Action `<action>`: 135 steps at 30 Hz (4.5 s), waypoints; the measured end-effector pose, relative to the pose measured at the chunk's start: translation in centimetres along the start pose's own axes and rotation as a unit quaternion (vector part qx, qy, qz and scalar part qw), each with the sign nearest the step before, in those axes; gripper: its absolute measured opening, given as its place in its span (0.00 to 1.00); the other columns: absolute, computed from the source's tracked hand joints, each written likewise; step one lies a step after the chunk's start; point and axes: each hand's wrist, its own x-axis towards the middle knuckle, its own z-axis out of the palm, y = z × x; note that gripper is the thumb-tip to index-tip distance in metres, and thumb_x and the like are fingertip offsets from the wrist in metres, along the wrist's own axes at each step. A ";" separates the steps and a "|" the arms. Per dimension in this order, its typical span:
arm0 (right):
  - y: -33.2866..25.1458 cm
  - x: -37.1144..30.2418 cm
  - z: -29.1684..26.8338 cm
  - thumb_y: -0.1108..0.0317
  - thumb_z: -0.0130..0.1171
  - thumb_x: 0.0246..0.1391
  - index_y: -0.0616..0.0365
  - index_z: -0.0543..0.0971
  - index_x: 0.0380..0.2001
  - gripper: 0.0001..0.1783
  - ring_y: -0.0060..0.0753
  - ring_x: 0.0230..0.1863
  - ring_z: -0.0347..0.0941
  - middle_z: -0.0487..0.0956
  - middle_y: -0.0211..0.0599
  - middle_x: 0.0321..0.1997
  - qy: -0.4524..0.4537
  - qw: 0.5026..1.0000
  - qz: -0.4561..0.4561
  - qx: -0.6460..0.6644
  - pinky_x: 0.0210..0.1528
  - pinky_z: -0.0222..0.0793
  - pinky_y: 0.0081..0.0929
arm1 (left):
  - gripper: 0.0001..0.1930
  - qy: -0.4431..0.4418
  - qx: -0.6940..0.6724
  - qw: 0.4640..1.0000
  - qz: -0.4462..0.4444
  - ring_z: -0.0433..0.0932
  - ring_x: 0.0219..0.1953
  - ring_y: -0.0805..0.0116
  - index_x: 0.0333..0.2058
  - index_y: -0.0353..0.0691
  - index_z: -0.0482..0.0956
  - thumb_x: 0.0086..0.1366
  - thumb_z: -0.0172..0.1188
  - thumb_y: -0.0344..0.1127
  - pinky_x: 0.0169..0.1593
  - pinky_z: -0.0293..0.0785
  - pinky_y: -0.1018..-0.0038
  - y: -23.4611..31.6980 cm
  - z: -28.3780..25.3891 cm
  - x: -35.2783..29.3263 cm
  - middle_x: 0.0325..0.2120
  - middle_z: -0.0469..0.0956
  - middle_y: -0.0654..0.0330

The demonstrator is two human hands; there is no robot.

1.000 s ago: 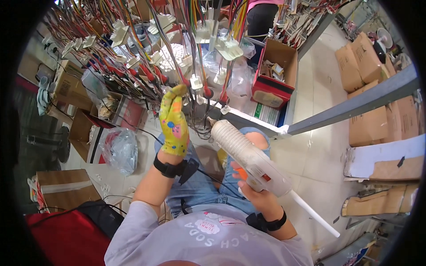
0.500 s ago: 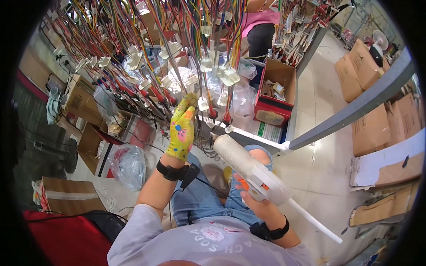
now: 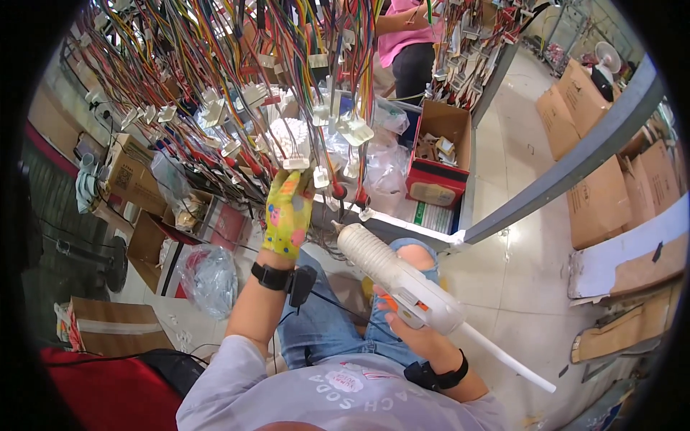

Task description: Apply hot glue to secure wire connectors on a large assembly harness board.

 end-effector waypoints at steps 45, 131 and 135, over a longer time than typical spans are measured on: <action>2.1 -1.2 1.0 0.77 0.51 0.50 0.61 0.78 0.35 0.10 0.33 0.40 0.76 0.79 0.41 0.37 -0.005 0.959 -0.007 -0.282 0.44 0.71 0.29 | 0.15 0.004 0.091 0.989 0.121 0.76 0.47 0.58 0.43 0.37 0.70 0.57 0.59 0.19 0.52 0.73 0.64 1.0 2.1 -11.8 0.47 0.74 0.46; 1.2 -0.5 0.9 0.81 0.52 0.47 0.63 0.76 0.30 0.07 0.32 0.32 0.74 0.77 0.39 0.28 -0.025 0.945 -0.141 -0.295 0.37 0.70 0.28 | 0.17 0.028 0.076 0.992 0.099 0.78 0.41 0.68 0.47 0.34 0.70 0.58 0.58 0.20 0.47 0.73 0.76 1.7 2.7 -12.6 0.40 0.77 0.54; 1.2 -0.4 1.0 0.81 0.51 0.47 0.63 0.75 0.30 0.06 0.33 0.33 0.73 0.76 0.39 0.29 -0.023 0.959 -0.122 -0.253 0.38 0.70 0.29 | 0.16 0.046 0.089 0.992 0.075 0.78 0.41 0.68 0.47 0.34 0.70 0.59 0.59 0.21 0.46 0.73 0.76 1.8 2.7 -12.7 0.40 0.77 0.54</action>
